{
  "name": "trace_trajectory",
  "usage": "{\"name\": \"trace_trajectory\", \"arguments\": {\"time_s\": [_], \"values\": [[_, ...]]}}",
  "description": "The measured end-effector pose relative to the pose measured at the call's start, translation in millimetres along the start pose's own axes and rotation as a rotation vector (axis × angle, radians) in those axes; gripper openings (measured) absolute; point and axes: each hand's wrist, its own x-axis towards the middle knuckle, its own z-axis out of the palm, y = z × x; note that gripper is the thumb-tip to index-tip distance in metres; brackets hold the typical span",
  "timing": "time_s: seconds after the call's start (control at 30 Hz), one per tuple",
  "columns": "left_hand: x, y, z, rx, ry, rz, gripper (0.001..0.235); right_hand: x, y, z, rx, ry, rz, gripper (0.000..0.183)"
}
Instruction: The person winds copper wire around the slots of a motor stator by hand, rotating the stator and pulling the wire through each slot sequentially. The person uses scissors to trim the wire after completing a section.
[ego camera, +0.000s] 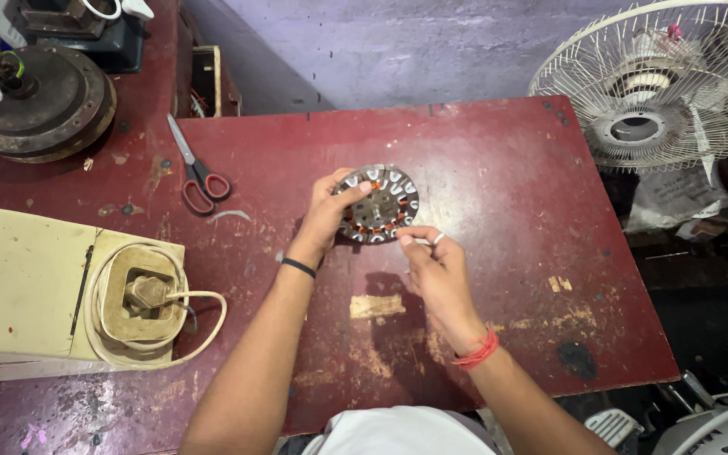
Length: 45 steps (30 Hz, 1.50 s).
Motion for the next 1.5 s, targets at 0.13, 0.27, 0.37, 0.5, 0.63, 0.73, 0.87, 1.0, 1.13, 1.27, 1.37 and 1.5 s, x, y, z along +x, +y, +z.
{"name": "trace_trajectory", "arguments": {"time_s": [0.13,0.27,0.37,0.5,0.63,0.73,0.87,1.0,1.13,1.27,1.37,1.5], "values": [[-1.6,-1.8,2.1,0.006,0.012,0.029,0.029,-10.0,3.8,-3.0,-0.045,-0.002,-0.028,0.015],[-3.0,-2.4,3.0,0.086,0.016,0.086,0.030,-21.6,11.6,-5.1,-0.066,-0.025,-0.037,0.016],[-4.6,-2.0,5.4,0.241,0.042,0.210,0.032,-24.7,16.2,-5.4,-0.097,-0.028,-0.043,0.015],[-6.5,-1.5,9.5,0.312,0.079,0.306,0.031,-25.8,20.6,-4.3,-0.107,-0.042,-0.058,0.012],[-8.1,-0.8,9.4,0.338,0.116,0.260,0.028,-28.6,26.2,-2.9,-0.218,-0.048,-0.119,0.008],[-10.2,-1.1,9.6,0.289,0.125,0.227,0.027,-31.2,33.0,-2.1,-0.321,-0.029,-0.195,0.006],[-10.9,-1.4,7.7,0.292,0.138,0.220,0.026,-35.6,42.1,-6.2,-0.491,-0.003,-0.221,0.006],[-10.0,-4.9,6.8,0.339,0.149,0.252,0.026,-46.7,46.7,-10.2,-0.544,-0.089,-0.260,0.009],[-7.6,-5.6,7.0,0.283,0.125,0.220,0.027,-60.9,35.4,-11.7,-0.643,-0.180,-0.256,0.011],[-6.3,-3.5,8.5,0.218,0.091,0.211,0.035,-69.4,10.5,-5.2,-0.680,-0.268,0.116,0.019],[-8.3,-0.4,10.1,0.171,0.088,0.231,0.042,-83.1,-12.0,6.2,-0.541,-0.432,0.070,0.024],[-9.3,1.3,12.2,0.173,0.116,0.228,0.037,-97.9,-44.7,9.6,-0.827,-0.732,-0.175,0.028]]}}
